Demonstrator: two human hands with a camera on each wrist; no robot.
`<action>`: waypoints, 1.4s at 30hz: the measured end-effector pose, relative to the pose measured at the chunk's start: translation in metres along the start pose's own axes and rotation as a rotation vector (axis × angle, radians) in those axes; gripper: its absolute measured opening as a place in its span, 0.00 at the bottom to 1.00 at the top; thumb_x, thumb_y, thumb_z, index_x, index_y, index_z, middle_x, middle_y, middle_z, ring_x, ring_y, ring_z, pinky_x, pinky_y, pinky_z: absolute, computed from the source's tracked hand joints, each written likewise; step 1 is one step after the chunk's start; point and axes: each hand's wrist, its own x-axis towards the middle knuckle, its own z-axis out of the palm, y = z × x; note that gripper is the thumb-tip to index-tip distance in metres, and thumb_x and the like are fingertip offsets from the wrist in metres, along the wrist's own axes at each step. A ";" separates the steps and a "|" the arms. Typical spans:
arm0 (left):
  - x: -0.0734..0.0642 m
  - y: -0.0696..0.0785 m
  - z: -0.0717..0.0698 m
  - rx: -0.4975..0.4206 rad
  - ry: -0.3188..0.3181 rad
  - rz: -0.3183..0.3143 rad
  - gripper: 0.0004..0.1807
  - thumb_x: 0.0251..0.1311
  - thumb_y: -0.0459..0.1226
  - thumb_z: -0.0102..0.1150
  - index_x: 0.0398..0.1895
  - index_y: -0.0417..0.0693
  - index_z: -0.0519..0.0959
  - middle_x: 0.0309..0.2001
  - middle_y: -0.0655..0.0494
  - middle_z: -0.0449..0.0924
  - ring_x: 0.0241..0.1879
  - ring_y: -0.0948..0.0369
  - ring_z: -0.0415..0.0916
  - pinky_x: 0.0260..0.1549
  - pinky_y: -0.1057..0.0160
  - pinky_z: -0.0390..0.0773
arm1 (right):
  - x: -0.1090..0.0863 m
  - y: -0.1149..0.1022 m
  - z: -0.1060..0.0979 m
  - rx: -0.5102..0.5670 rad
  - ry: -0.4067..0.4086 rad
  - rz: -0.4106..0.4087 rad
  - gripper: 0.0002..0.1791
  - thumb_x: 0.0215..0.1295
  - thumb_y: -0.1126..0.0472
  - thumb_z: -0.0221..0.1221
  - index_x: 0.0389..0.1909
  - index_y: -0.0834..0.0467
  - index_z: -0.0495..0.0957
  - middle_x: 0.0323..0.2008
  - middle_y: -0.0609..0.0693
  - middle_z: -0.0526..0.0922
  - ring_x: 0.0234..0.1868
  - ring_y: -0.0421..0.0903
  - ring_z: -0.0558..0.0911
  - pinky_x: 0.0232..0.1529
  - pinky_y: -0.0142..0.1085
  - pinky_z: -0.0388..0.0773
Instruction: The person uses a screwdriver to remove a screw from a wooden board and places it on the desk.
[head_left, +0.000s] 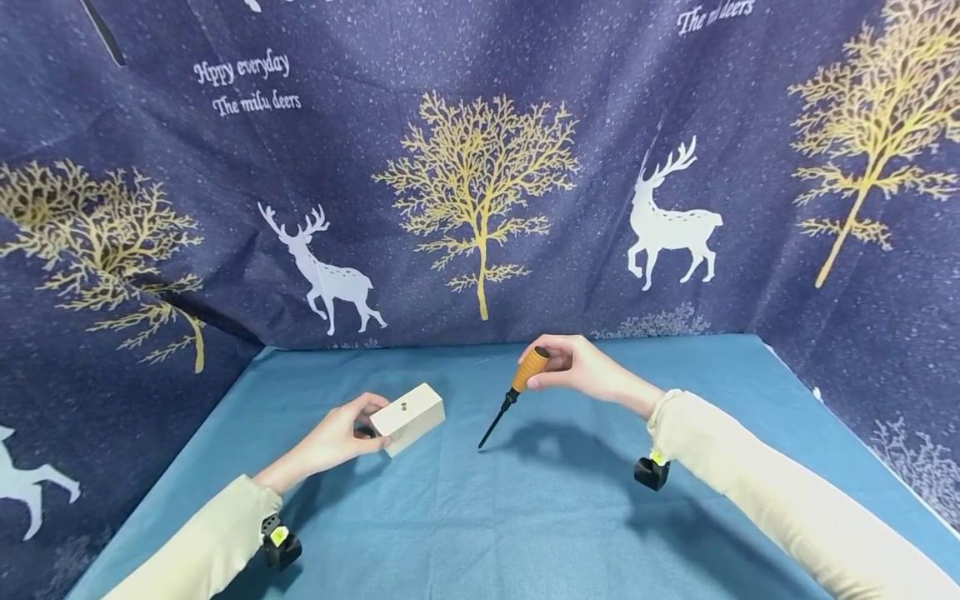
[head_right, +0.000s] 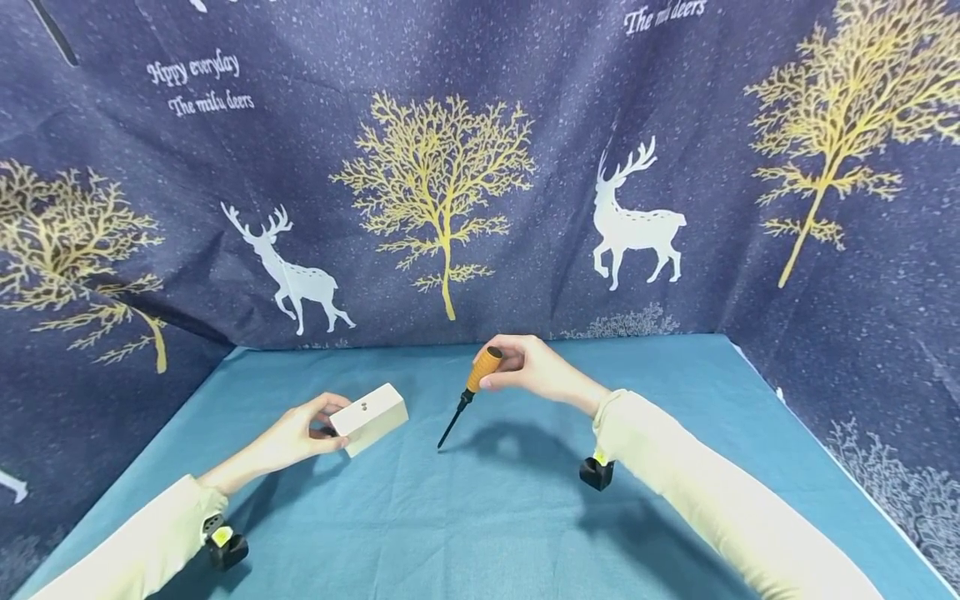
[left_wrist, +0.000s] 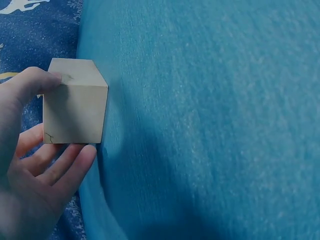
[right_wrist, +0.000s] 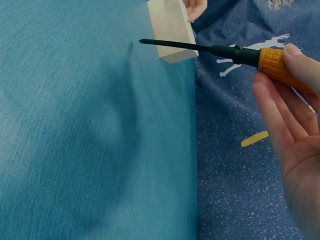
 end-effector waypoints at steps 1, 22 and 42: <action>0.000 0.000 0.001 -0.007 -0.004 0.000 0.26 0.55 0.36 0.70 0.57 0.40 0.73 0.50 0.41 0.82 0.41 0.56 0.82 0.35 0.67 0.81 | 0.000 0.000 0.000 0.000 0.008 0.001 0.23 0.60 0.58 0.68 0.55 0.60 0.77 0.49 0.57 0.85 0.48 0.49 0.87 0.48 0.41 0.83; 0.009 0.013 0.024 -0.138 -0.080 0.063 0.26 0.61 0.33 0.64 0.63 0.43 0.71 0.59 0.39 0.74 0.50 0.49 0.77 0.40 0.67 0.83 | -0.021 -0.016 0.010 0.013 0.133 -0.091 0.24 0.64 0.61 0.65 0.60 0.55 0.72 0.46 0.61 0.85 0.38 0.44 0.86 0.40 0.41 0.84; 0.019 0.027 0.040 -0.181 -0.114 0.085 0.26 0.61 0.32 0.63 0.63 0.45 0.71 0.60 0.41 0.74 0.53 0.48 0.76 0.43 0.65 0.82 | -0.038 -0.029 0.008 -0.053 0.183 -0.244 0.29 0.67 0.65 0.62 0.67 0.51 0.65 0.42 0.56 0.84 0.40 0.49 0.86 0.42 0.38 0.83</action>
